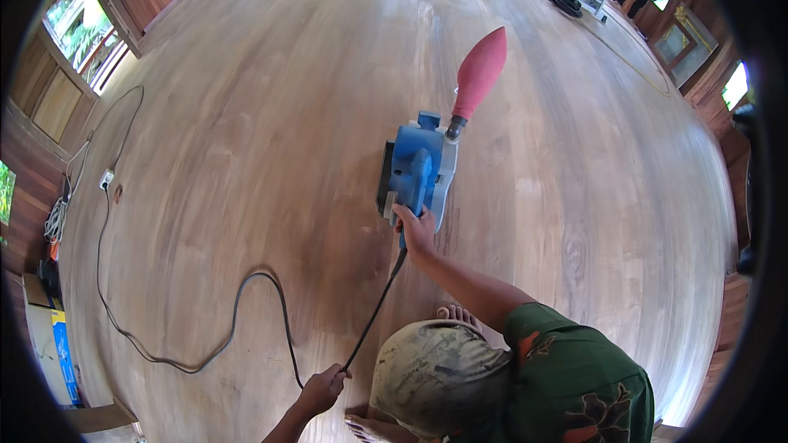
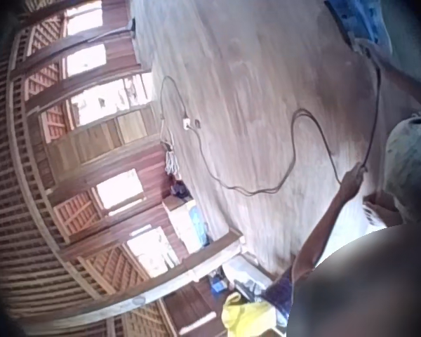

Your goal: The person uses a handheld electric sander to smooth a wooden floor. They move the tool across the surface in sweeping motions while kneeling on the floor.

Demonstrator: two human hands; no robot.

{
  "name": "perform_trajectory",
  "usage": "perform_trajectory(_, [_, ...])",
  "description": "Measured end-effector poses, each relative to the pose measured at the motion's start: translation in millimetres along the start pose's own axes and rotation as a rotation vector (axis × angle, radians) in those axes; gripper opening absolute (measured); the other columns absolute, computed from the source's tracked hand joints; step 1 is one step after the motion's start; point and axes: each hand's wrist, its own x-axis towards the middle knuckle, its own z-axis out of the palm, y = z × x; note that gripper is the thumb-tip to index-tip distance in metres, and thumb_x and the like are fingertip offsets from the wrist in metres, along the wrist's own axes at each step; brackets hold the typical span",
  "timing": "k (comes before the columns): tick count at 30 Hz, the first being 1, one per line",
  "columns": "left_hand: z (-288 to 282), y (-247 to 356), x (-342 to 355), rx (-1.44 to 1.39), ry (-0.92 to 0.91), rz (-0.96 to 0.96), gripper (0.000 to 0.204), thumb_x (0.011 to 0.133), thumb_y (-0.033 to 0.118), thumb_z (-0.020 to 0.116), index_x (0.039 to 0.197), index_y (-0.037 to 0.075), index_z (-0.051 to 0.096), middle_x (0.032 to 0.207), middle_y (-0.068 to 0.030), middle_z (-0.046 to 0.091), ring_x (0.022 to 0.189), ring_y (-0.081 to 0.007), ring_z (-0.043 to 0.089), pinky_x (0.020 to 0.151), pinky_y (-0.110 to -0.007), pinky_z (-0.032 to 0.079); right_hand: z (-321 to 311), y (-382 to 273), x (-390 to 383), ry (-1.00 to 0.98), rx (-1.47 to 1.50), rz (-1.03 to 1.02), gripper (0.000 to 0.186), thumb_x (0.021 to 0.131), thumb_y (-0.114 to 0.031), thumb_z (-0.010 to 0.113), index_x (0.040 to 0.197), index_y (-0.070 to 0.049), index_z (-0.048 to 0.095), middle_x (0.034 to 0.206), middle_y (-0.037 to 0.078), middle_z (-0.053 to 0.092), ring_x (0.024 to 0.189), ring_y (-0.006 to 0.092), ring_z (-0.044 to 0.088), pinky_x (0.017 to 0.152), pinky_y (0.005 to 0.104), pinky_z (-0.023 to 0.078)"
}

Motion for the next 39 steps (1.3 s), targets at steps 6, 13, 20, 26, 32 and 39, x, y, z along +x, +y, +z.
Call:
perform_trajectory(6, [49.0, -6.0, 39.6, -0.259, -0.099, 0.043, 0.038, 0.108, 0.035, 0.059, 0.128, 0.003, 0.061, 0.091, -0.0088, 0.071, 0.079, -0.0162, 0.066, 0.076, -0.034, 0.054, -0.9, -3.0, -7.5, -0.066, 0.057, 0.034, 0.024, 0.089, -0.021, 0.078, 0.082, -0.003, 0.063, 0.069, 0.005, 0.062, 0.058, 0.0152, 0.061, 0.056, 0.0314, 0.050])
perform_trajectory(13, [72.4, 72.5, 132.2, -0.518, 0.092, 0.038, 0.038, 0.113, 0.035, 0.050, 0.119, 0.002, 0.067, 0.076, 0.0016, 0.056, 0.067, -0.0085, 0.052, 0.061, -0.028, 0.043, 5.5, -12.7, 85.0, -0.018, -0.079, -0.075, 0.022, 0.085, -0.020, 0.078, 0.091, -0.008, 0.061, 0.070, 0.003, 0.063, 0.060, 0.0128, 0.061, 0.055, 0.0316, 0.048])
perform_trajectory(20, [34.7, 161.7, 238.8, -0.769, 0.265, 0.218, 0.035, 0.115, 0.030, 0.047, 0.103, 0.004, 0.067, 0.067, 0.0048, 0.046, 0.058, -0.0043, 0.039, 0.053, -0.026, 0.033, 0.4, -53.9, 320.7, -0.095, -0.095, -0.173, 0.021, 0.084, -0.019, 0.079, 0.089, -0.006, 0.064, 0.069, 0.005, 0.065, 0.056, 0.0166, 0.062, 0.054, 0.0334, 0.049])
perform_trajectory(26, [41.1, 167.8, 259.5, -0.403, 0.293, 0.146, 0.032, 0.110, 0.032, 0.054, 0.102, 0.004, 0.068, 0.065, -0.0033, 0.055, 0.060, -0.0138, 0.055, 0.057, -0.033, 0.042, -28.7, -91.7, 431.4, -0.022, -0.289, -0.266, 0.021, 0.087, -0.020, 0.079, 0.081, -0.004, 0.069, 0.069, 0.005, 0.067, 0.060, 0.0154, 0.064, 0.058, 0.0329, 0.050])
perform_trajectory(32, [50.2, 72.1, 171.4, 0.115, 0.216, -0.113, 0.024, 0.103, 0.031, 0.062, 0.107, 0.008, 0.071, 0.091, -0.0231, 0.072, 0.088, -0.0442, 0.070, 0.072, -0.052, 0.052, -51.7, -104.2, 443.7, -0.038, -0.285, -0.294, 0.022, 0.090, -0.021, 0.078, 0.081, -0.004, 0.066, 0.073, 0.005, 0.066, 0.061, 0.0159, 0.063, 0.061, 0.0320, 0.049])
perform_trajectory(39, [21.6, -113.2, -18.7, 0.495, 0.268, -0.192, 0.026, 0.093, 0.033, 0.074, 0.090, 0.008, 0.071, 0.075, -0.0176, 0.069, 0.076, -0.0417, 0.069, 0.069, -0.053, 0.053, -71.6, -86.2, 344.0, 0.029, -0.322, -0.285, 0.020, 0.093, -0.022, 0.075, 0.082, -0.007, 0.066, 0.071, 0.003, 0.063, 0.062, 0.0130, 0.061, 0.062, 0.0305, 0.046])
